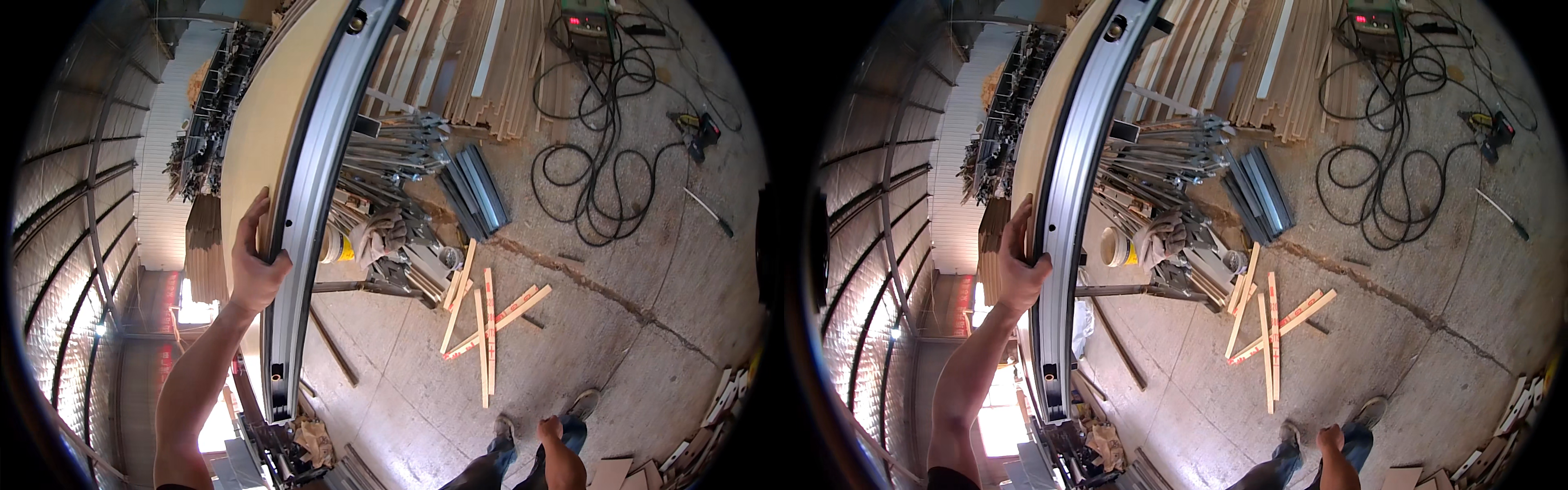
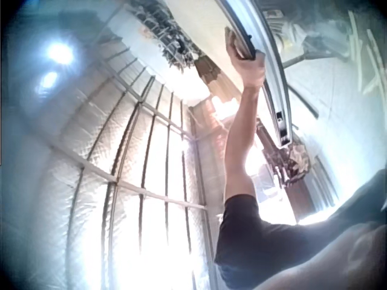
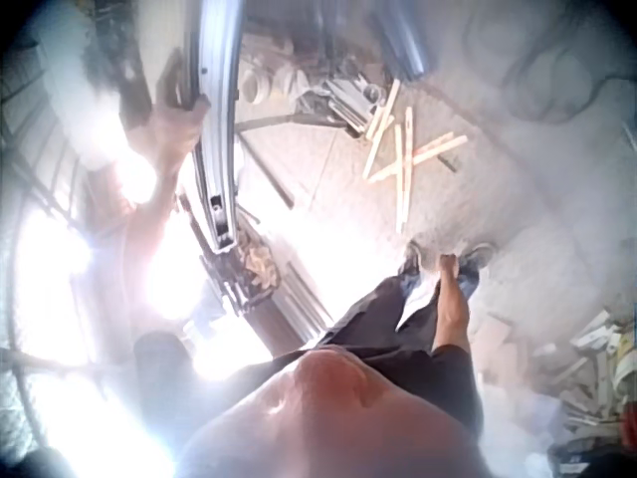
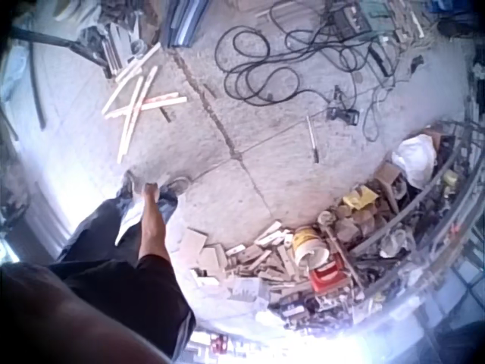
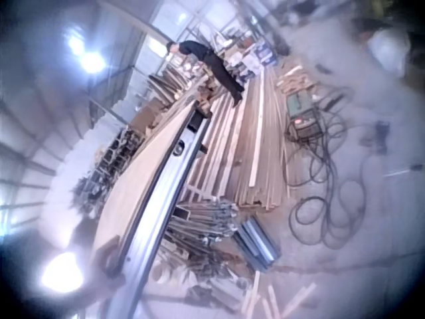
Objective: The person grinds a metal profile, then uses a screwdriver and a drill to work on it. Finally, the person fits the metal profile onto a large board.
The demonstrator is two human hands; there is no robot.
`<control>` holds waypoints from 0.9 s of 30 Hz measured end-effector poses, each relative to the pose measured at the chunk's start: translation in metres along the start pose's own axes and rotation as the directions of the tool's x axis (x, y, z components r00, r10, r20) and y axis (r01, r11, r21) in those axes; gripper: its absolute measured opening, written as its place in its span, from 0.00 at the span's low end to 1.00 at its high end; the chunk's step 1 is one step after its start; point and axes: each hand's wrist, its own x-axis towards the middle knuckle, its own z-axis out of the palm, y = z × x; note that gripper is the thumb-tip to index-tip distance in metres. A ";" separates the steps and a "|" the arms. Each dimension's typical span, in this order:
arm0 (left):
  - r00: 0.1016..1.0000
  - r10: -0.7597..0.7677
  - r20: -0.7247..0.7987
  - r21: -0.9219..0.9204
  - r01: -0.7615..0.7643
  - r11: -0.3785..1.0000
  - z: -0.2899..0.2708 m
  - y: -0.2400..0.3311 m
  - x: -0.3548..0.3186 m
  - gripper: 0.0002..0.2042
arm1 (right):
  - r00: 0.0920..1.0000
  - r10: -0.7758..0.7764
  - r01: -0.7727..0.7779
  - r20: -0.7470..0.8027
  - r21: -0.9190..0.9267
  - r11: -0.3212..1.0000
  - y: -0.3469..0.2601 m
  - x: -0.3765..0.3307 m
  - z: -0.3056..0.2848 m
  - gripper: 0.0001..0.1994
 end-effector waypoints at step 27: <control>0.960 0.242 -0.141 0.331 -0.184 0.925 0.072 -0.084 0.048 0.38 | 0.980 0.113 -0.015 -0.163 0.505 0.863 0.134 -0.171 -0.166 0.25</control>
